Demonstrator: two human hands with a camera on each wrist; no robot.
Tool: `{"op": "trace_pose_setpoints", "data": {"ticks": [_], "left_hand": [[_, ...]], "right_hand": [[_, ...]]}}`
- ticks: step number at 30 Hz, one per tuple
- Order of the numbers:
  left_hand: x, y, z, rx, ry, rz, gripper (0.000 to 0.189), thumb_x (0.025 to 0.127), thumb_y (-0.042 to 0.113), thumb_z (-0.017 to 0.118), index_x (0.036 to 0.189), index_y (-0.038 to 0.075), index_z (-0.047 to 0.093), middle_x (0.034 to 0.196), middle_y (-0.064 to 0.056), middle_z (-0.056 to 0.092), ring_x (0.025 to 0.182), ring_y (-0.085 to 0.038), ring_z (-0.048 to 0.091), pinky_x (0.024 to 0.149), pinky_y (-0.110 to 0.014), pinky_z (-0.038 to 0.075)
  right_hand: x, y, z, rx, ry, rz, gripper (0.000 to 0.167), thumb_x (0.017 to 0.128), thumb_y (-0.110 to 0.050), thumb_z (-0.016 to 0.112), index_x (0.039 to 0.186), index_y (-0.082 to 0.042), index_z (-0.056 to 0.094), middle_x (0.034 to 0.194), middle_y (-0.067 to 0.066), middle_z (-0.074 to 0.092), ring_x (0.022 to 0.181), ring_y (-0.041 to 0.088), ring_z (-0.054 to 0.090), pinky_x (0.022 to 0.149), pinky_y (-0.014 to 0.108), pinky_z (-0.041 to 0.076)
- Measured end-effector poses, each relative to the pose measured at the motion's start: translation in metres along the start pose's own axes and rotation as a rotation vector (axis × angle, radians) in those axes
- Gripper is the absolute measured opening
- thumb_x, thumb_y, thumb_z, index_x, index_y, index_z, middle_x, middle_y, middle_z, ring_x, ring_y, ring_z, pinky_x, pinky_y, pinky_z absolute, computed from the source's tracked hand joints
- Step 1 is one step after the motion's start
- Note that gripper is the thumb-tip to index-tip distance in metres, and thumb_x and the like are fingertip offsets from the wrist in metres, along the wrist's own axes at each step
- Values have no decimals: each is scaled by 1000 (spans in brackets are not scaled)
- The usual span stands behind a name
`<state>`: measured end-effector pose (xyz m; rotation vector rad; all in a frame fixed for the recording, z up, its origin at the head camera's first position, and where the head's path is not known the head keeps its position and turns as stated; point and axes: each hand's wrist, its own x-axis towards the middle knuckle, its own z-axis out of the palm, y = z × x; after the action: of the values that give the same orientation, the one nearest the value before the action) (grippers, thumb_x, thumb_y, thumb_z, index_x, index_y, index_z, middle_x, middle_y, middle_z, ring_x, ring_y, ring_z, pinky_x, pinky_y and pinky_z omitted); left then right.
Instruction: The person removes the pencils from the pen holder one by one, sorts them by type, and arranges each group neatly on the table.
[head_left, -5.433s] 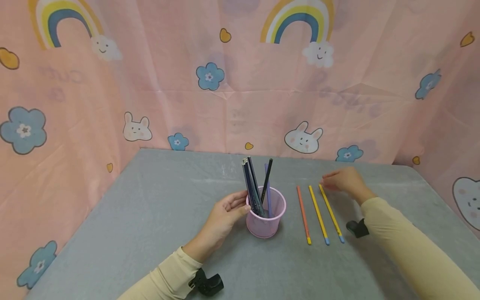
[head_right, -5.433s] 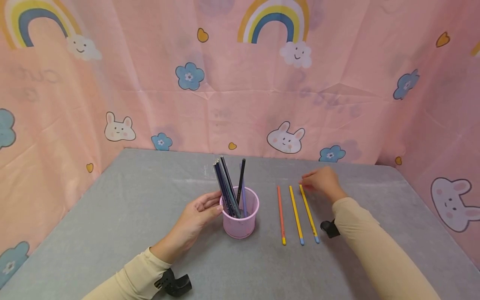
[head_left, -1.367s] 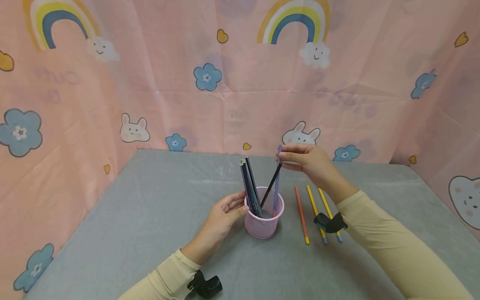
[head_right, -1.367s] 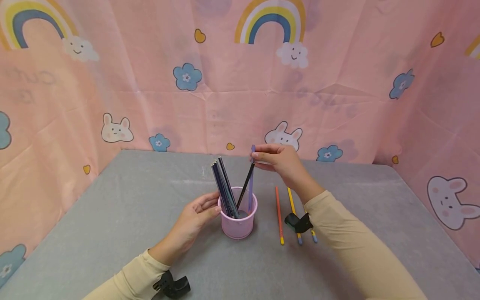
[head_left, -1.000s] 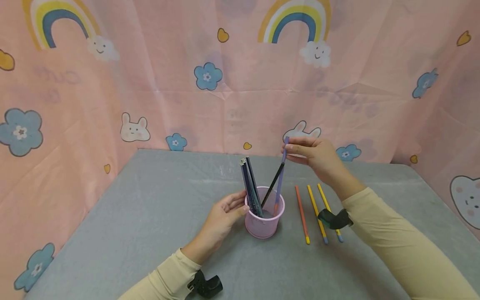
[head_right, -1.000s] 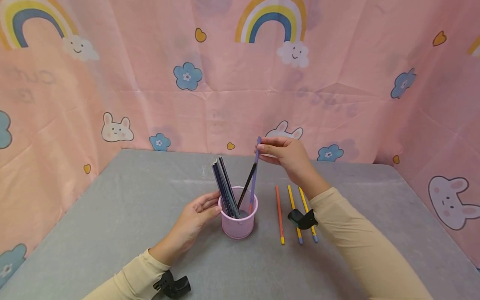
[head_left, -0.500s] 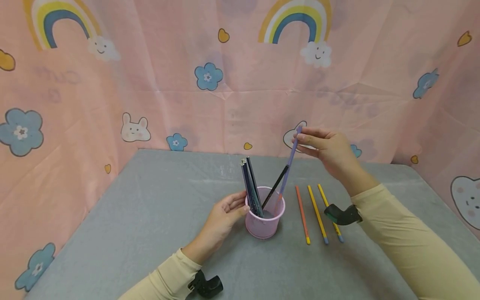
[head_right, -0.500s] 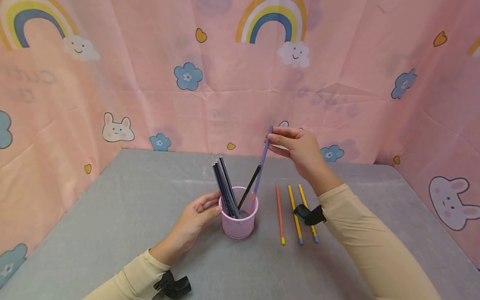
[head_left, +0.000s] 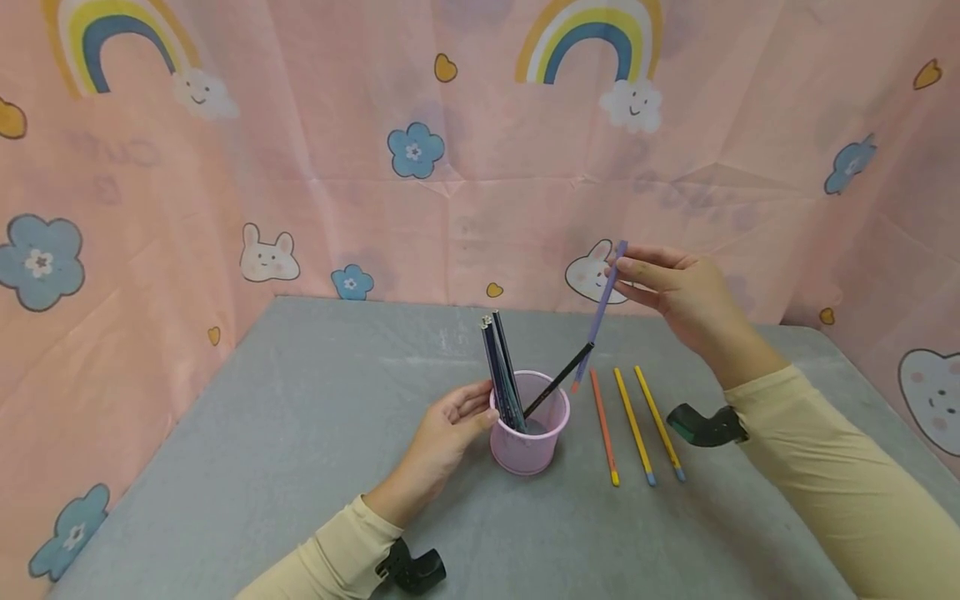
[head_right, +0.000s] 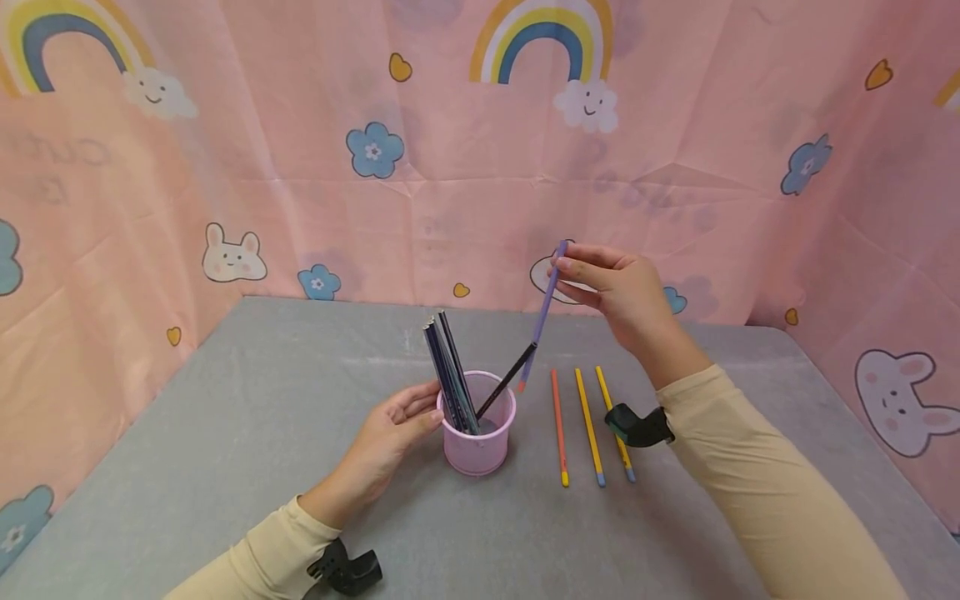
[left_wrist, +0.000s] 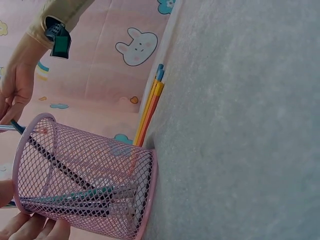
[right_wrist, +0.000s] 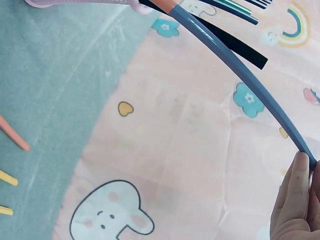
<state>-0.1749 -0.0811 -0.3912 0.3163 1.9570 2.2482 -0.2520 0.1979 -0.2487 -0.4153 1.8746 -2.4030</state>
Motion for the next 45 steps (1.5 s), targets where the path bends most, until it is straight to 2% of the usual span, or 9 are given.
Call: {"op": "trace_pose_setpoints", "data": {"ticks": [9, 18, 32, 40, 45], "left_hand": [[0, 1, 1, 10, 7, -10, 49, 96, 0, 58, 142, -12, 44, 146, -29, 49, 137, -39, 48, 114, -41, 43], [1, 2, 2, 11, 12, -9, 48, 96, -1, 58, 141, -12, 45, 145, -29, 50, 137, -40, 48, 114, -42, 42], [1, 3, 3, 29, 31, 1, 47, 95, -1, 59, 139, -12, 47, 142, -29, 52, 134, -39, 51, 111, -38, 45], [1, 3, 4, 26, 25, -9, 48, 96, 1, 59, 141, -11, 47, 144, -28, 52, 136, -38, 49, 113, -39, 44], [0, 4, 4, 24, 27, -11, 48, 96, 0, 59, 141, -11, 46, 144, -28, 51, 136, -38, 49, 112, -39, 44]], "right_hand": [[-4, 1, -10, 23, -16, 13, 18, 92, 2, 65, 95, -9, 78, 94, 0, 77, 90, 11, 75, 82, 24, 60], [-6, 3, -19, -14, -23, 10, 19, 92, 2, 65, 100, -9, 78, 94, 0, 78, 90, 11, 74, 83, 24, 60], [-18, 2, -40, -260, 40, 154, 13, 92, -10, 69, 95, -19, 78, 92, -7, 77, 89, 5, 73, 80, 19, 59], [-22, 8, -57, -281, 23, 198, 19, 94, -9, 66, 93, -24, 78, 92, -10, 77, 89, 3, 73, 80, 18, 59], [-22, 11, -64, -355, 50, 254, 18, 94, -14, 68, 91, -29, 78, 92, -14, 77, 89, 1, 73, 79, 17, 59]]}}
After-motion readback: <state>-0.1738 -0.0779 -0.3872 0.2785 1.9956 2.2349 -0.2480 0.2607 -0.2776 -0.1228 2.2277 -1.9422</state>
